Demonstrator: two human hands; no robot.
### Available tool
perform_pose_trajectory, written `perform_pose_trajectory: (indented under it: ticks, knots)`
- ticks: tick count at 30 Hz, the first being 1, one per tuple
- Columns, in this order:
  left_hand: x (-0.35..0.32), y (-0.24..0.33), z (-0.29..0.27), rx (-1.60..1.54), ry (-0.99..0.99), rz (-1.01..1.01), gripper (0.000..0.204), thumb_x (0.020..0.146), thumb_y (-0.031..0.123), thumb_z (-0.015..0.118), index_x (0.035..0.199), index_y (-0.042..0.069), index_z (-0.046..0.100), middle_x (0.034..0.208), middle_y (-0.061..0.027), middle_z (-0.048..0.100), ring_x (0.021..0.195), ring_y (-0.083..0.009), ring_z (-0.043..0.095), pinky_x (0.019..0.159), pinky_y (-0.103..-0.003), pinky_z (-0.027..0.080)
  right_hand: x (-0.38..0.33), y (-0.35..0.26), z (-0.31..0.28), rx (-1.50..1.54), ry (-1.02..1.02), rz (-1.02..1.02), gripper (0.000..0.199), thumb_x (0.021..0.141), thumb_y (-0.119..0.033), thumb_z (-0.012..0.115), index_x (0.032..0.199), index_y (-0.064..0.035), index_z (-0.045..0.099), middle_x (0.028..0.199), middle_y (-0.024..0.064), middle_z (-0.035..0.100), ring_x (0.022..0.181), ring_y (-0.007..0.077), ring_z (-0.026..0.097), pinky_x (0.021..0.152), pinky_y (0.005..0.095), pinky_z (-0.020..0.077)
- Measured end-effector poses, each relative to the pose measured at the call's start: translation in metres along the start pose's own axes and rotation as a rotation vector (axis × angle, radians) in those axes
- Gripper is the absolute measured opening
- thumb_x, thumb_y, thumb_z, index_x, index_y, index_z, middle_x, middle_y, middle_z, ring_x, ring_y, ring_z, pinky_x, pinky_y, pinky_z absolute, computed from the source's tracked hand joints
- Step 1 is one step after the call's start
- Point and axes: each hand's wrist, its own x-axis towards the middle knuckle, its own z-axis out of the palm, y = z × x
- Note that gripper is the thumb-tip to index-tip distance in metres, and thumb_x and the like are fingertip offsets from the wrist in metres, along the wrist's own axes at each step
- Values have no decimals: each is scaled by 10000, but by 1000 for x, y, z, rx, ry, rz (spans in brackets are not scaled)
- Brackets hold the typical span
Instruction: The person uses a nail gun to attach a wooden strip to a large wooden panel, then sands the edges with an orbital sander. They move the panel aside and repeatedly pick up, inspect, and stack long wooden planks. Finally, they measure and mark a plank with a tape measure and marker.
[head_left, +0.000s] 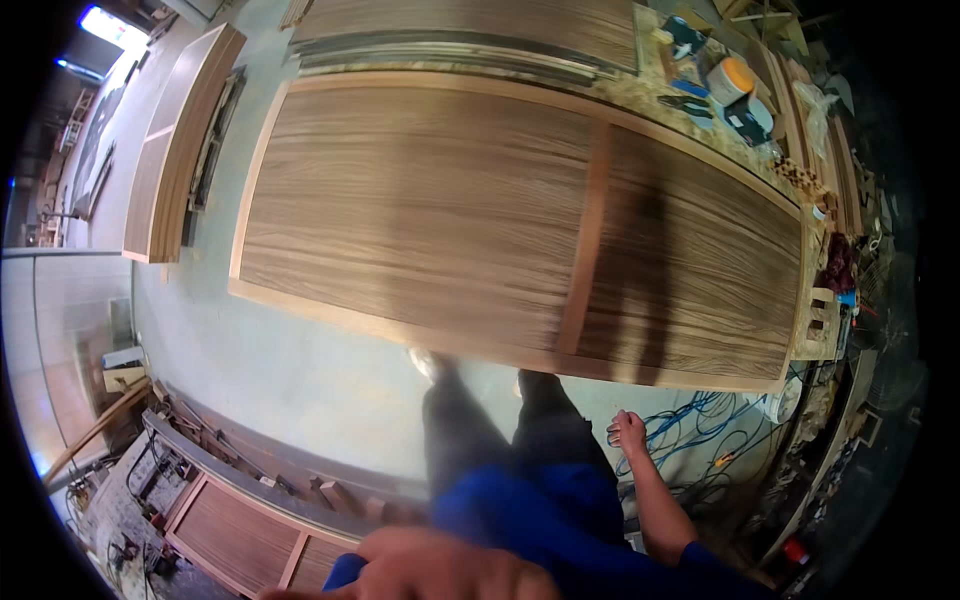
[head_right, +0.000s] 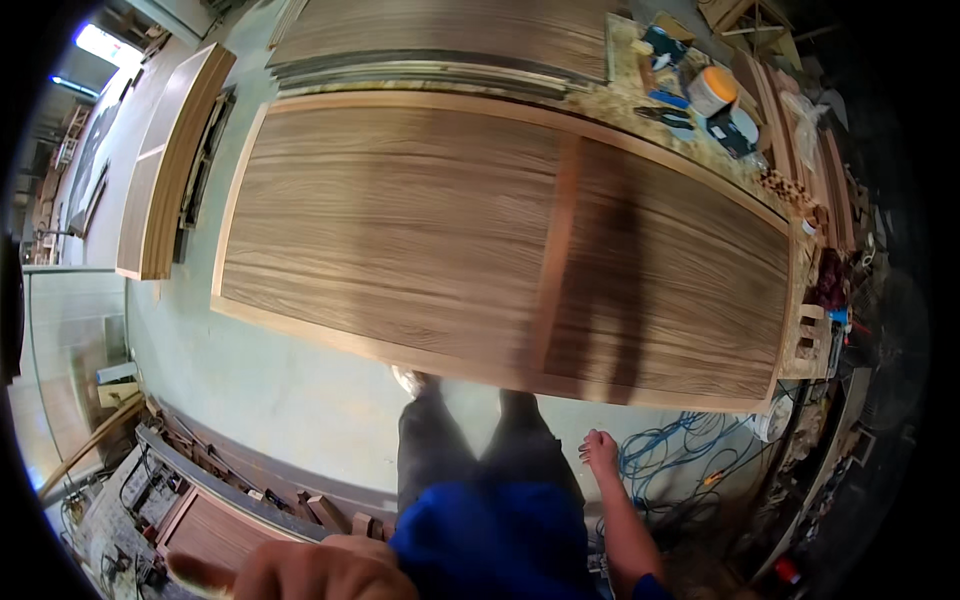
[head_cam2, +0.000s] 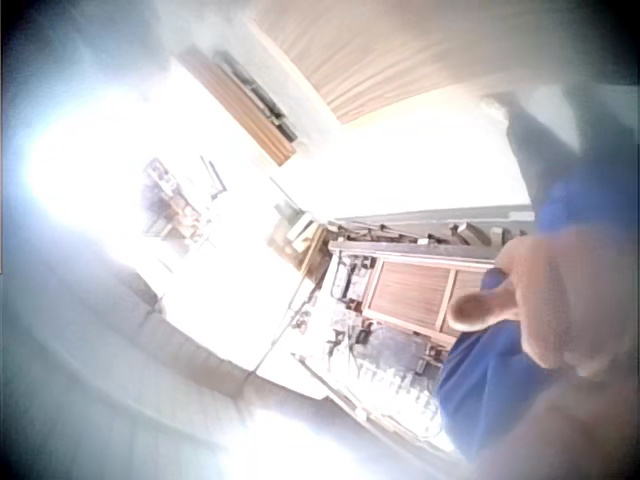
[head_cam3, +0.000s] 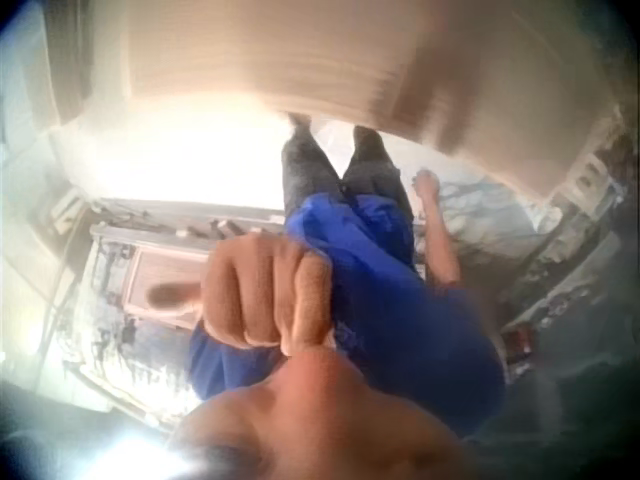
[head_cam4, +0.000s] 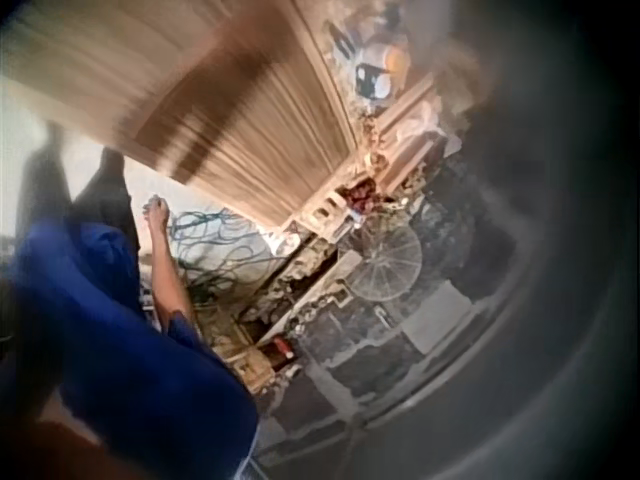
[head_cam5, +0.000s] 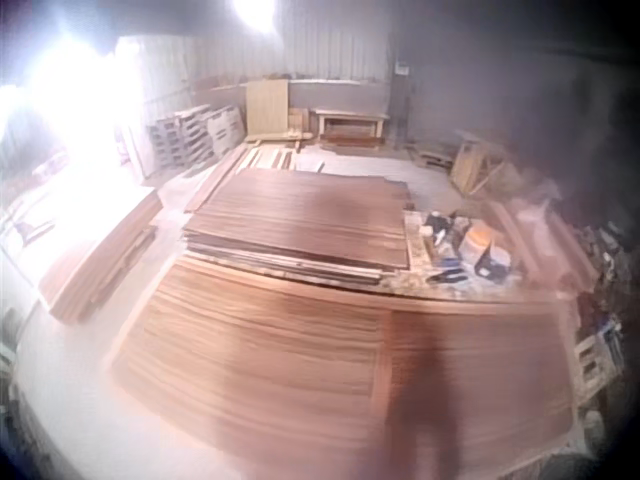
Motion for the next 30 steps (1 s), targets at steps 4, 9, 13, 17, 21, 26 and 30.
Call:
perform_pose_trajectory:
  ticks: [4, 9, 13, 17, 21, 26, 30]
  knots:
    - [-6, -39, 19, 282, -220, 101, 728, 1131, 482, 280, 553, 120, 536, 522, -39, 519, 490, -162, 549, 772, -300, 545, 8, -19, -27, 309, -5, 76, 583, 981, -633, 591, 1093, -61, 604, 952, 110, 726, 785, 220, 683, 701, 390, 548]
    - [-11, -24, 33, 626, -418, -176, 633, 1123, 443, 356, 677, 80, 622, 729, -102, 642, 623, -202, 627, 831, -336, 563, 32, -52, -11, 865, -53, 129, 730, 900, -739, 635, 1248, -100, 575, 1201, 83, 655, 1083, 242, 611, 952, 452, 458]
    - [-51, -16, -25, 1598, -48, -347, 488, 1061, 493, 493, 819, 101, 652, 841, -102, 667, 685, -265, 620, 831, -380, 522, 64, -48, -21, 1066, 12, 78, 724, 877, -709, 694, 1313, -140, 595, 1178, 43, 629, 1006, 199, 591, 832, 341, 488]
    - [-115, 18, -187, 1824, 772, -376, 278, 989, 390, 637, 1022, 115, 619, 985, -65, 648, 829, -272, 606, 817, -415, 506, 84, -41, -7, 1038, -61, 44, 682, 854, -663, 755, 1284, -150, 627, 1133, 39, 643, 1004, 208, 585, 831, 351, 501]
    - [-233, 38, -350, 1059, 1529, -359, 522, 982, 489, 616, 1321, 99, 537, 1199, -68, 620, 1045, -250, 585, 930, -444, 502, 66, -76, 11, 1007, -73, -49, 685, 869, -597, 778, 1334, -123, 611, 1269, 61, 650, 1138, 245, 598, 957, 397, 512]
    - [-239, 28, -402, 839, 1392, -411, 730, 915, 627, 713, 1373, 78, 568, 1199, -130, 677, 1039, -248, 683, 812, -414, 585, 57, -57, 8, 975, -62, -171, 674, 875, -570, 784, 1330, -103, 616, 1271, 52, 669, 1120, 192, 647, 943, 336, 556]
    - [-219, 35, -355, 766, 1339, -282, 729, 893, 553, 780, 1362, 41, 556, 1279, -110, 645, 1115, -267, 666, 914, -431, 583, 29, -65, 12, 979, 11, -183, 599, 881, -557, 788, 1236, -95, 649, 1061, 22, 712, 827, 134, 672, 617, 248, 547]
